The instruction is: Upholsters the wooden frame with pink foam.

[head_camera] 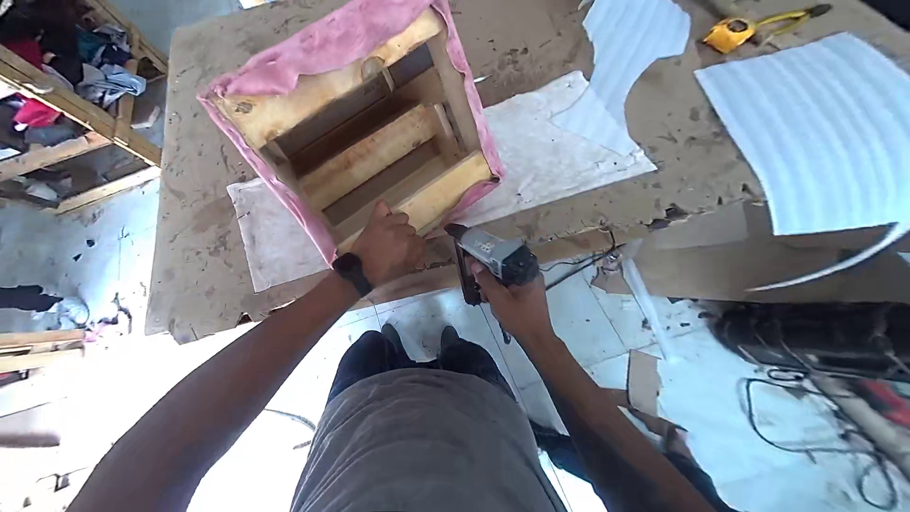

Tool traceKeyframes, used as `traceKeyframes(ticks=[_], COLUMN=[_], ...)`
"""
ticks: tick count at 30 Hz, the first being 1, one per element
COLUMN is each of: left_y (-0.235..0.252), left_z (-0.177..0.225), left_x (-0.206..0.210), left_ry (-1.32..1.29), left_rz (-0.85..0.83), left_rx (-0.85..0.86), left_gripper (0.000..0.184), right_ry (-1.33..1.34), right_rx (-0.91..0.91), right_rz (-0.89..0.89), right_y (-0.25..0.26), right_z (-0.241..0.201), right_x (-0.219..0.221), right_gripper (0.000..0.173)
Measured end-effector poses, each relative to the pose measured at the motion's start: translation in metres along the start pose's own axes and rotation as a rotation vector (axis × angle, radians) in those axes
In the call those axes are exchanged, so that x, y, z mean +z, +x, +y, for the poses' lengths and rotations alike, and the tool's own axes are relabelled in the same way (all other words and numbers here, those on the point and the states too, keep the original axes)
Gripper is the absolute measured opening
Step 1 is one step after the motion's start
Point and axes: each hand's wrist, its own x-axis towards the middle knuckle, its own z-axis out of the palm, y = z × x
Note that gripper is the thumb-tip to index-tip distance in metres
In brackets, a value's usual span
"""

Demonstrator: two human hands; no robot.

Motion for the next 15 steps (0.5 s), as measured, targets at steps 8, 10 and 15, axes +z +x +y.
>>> traceKeyframes(ticks=[8, 10, 15], left_y=[-0.007, -0.008, -0.006], left_z=[-0.013, -0.017, -0.015], left_x=[0.012, 0.009, -0.008], left_ry=[-0.053, -0.017, 0.002], left_rz=[0.144, 0.146, 0.123], left_rx=[0.086, 0.080, -0.256], left_gripper=[0.031, 0.030, 0.023], right_ry=[-0.240, -0.282, -0.269], right_rx=[-0.086, -0.056, 0.000], right_rz=[-0.009, -0.006, 0.010], right_y=[0.016, 0.019, 0.024], right_z=[0.007, 0.002, -0.002], right_x=[0.017, 0.024, 0.035], right_gripper=[0.016, 0.021, 0.026])
